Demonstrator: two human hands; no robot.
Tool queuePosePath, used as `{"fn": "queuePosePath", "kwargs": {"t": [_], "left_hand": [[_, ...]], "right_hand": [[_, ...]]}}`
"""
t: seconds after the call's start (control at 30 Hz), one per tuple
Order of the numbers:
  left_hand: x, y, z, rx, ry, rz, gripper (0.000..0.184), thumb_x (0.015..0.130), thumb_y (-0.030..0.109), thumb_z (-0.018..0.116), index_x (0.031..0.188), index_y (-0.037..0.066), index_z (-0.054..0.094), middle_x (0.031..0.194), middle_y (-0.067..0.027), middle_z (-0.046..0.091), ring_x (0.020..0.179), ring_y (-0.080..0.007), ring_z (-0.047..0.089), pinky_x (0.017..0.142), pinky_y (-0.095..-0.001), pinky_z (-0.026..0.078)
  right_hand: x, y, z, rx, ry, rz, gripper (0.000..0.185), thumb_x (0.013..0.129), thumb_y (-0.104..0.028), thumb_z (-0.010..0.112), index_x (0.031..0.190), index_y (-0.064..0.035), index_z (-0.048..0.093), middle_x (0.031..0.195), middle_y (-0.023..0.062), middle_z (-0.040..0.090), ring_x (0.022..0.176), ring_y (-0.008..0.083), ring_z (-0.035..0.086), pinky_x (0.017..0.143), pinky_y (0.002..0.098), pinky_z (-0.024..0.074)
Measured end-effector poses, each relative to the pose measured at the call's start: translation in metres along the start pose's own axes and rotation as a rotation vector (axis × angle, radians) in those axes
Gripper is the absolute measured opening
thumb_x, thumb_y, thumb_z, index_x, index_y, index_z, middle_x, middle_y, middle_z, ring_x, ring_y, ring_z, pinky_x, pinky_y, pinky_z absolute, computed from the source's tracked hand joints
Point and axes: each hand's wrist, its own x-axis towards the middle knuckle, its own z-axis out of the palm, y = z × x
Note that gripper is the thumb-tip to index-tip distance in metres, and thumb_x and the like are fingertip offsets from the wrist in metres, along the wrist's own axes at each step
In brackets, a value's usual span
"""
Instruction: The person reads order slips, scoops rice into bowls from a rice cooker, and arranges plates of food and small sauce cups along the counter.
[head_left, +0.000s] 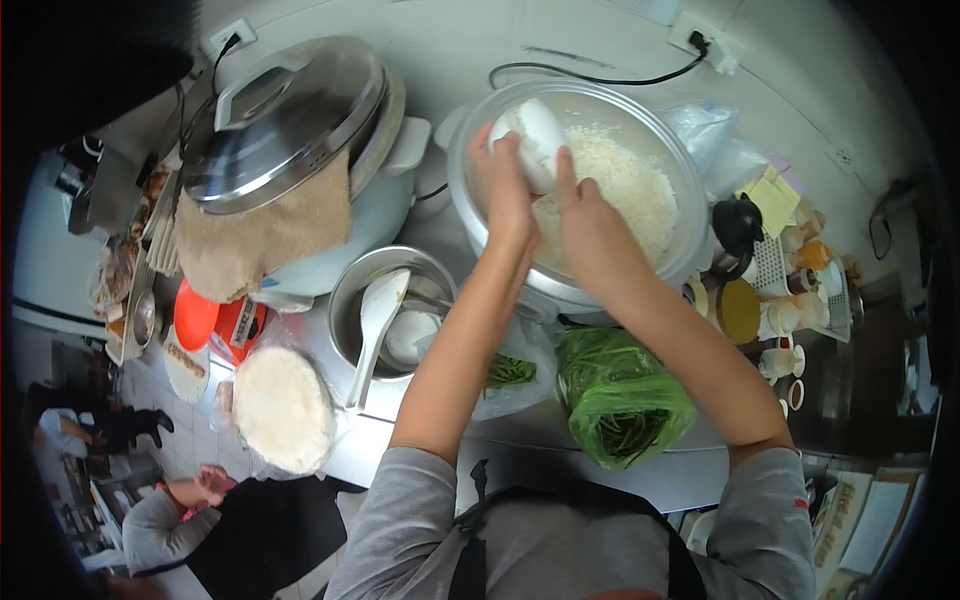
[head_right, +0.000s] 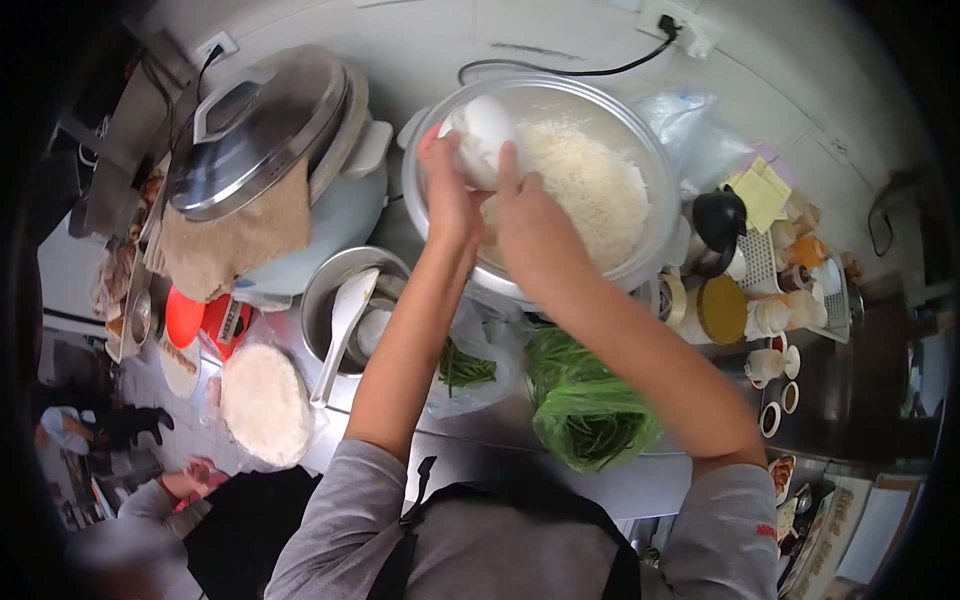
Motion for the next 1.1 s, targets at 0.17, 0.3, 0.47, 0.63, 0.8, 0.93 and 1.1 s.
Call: {"fn": "queuePosePath", "kwargs": {"t": [0.17, 0.3, 0.47, 0.63, 0.8, 0.93, 1.1], "left_hand": [[0.007, -0.009, -0.001, -0.080, -0.119, -0.053, 0.051, 0.090, 0.041, 0.039, 0.132, 0.012, 0.036, 0.125, -0.0130, 0.050, 0.110, -0.0267, 0.055, 0.079, -0.0453, 0.052], [0.001, 0.003, 0.000, -0.072, -0.198, -0.082, 0.057, 0.090, 0.048, 0.028, 0.130, 0.009, 0.043, 0.125, -0.0122, 0.054, 0.112, -0.0269, 0.057, 0.081, -0.0447, 0.053], [-0.007, 0.007, 0.004, -0.053, -0.308, -0.238, 0.058, 0.089, 0.049, 0.027, 0.126, 0.010, 0.049, 0.119, -0.0101, 0.058, 0.106, -0.0238, 0.060, 0.076, -0.0414, 0.052], [-0.004, 0.006, 0.004, -0.003, -0.210, -0.181, 0.059, 0.088, 0.050, 0.030, 0.122, 0.008, 0.052, 0.114, -0.0107, 0.060, 0.099, -0.0234, 0.062, 0.069, -0.0369, 0.053], [-0.006, 0.010, 0.001, -0.085, -0.301, -0.292, 0.060, 0.089, 0.047, 0.028, 0.128, 0.004, 0.045, 0.120, -0.0156, 0.057, 0.104, -0.0290, 0.061, 0.073, -0.0426, 0.055], [0.002, 0.005, -0.001, -0.127, -0.328, -0.370, 0.063, 0.090, 0.046, 0.024, 0.131, 0.002, 0.041, 0.125, -0.0210, 0.053, 0.110, -0.0372, 0.057, 0.080, -0.0513, 0.055], [0.002, 0.004, -0.001, -0.176, -0.355, -0.429, 0.065, 0.091, 0.047, 0.022, 0.132, 0.000, 0.040, 0.128, -0.0225, 0.050, 0.114, -0.0397, 0.054, 0.081, -0.0543, 0.054]], "right_hand": [[-0.007, 0.040, -0.022, -0.005, 0.091, -0.109, 0.061, 0.087, -0.002, 0.045, 0.145, -0.0034, 0.026, 0.097, 0.0218, 0.058, 0.080, 0.0340, 0.062, 0.068, 0.0416, 0.0515], [-0.001, 0.086, -0.047, 0.363, 0.212, 0.237, 0.056, 0.090, -0.004, 0.045, 0.143, -0.0183, 0.036, 0.088, 0.0132, 0.064, 0.077, 0.0311, 0.062, 0.068, 0.0415, 0.0500], [-0.001, 0.082, -0.062, 0.321, 0.115, 0.020, 0.053, 0.089, -0.007, 0.052, 0.138, -0.0238, 0.045, 0.082, 0.0095, 0.062, 0.075, 0.0300, 0.060, 0.071, 0.0391, 0.0492], [-0.025, 0.062, -0.051, 0.093, 0.203, -0.191, 0.056, 0.086, -0.006, 0.055, 0.137, -0.0282, 0.047, 0.085, 0.0101, 0.060, 0.077, 0.0283, 0.059, 0.071, 0.0385, 0.0494], [0.000, 0.082, -0.066, 0.107, 0.104, -0.232, 0.055, 0.085, -0.005, 0.055, 0.135, -0.0268, 0.050, 0.085, 0.0099, 0.058, 0.079, 0.0264, 0.058, 0.072, 0.0365, 0.0485], [0.004, 0.089, -0.079, 0.371, 0.179, -0.216, 0.051, 0.085, -0.002, 0.056, 0.130, -0.0263, 0.056, 0.085, 0.0084, 0.054, 0.078, 0.0209, 0.054, 0.073, 0.0311, 0.0457], [-0.011, 0.091, -0.060, 0.303, 0.205, -0.295, 0.047, 0.087, 0.000, 0.057, 0.126, -0.0261, 0.060, 0.083, 0.0067, 0.051, 0.075, 0.0171, 0.051, 0.070, 0.0285, 0.0433]]}}
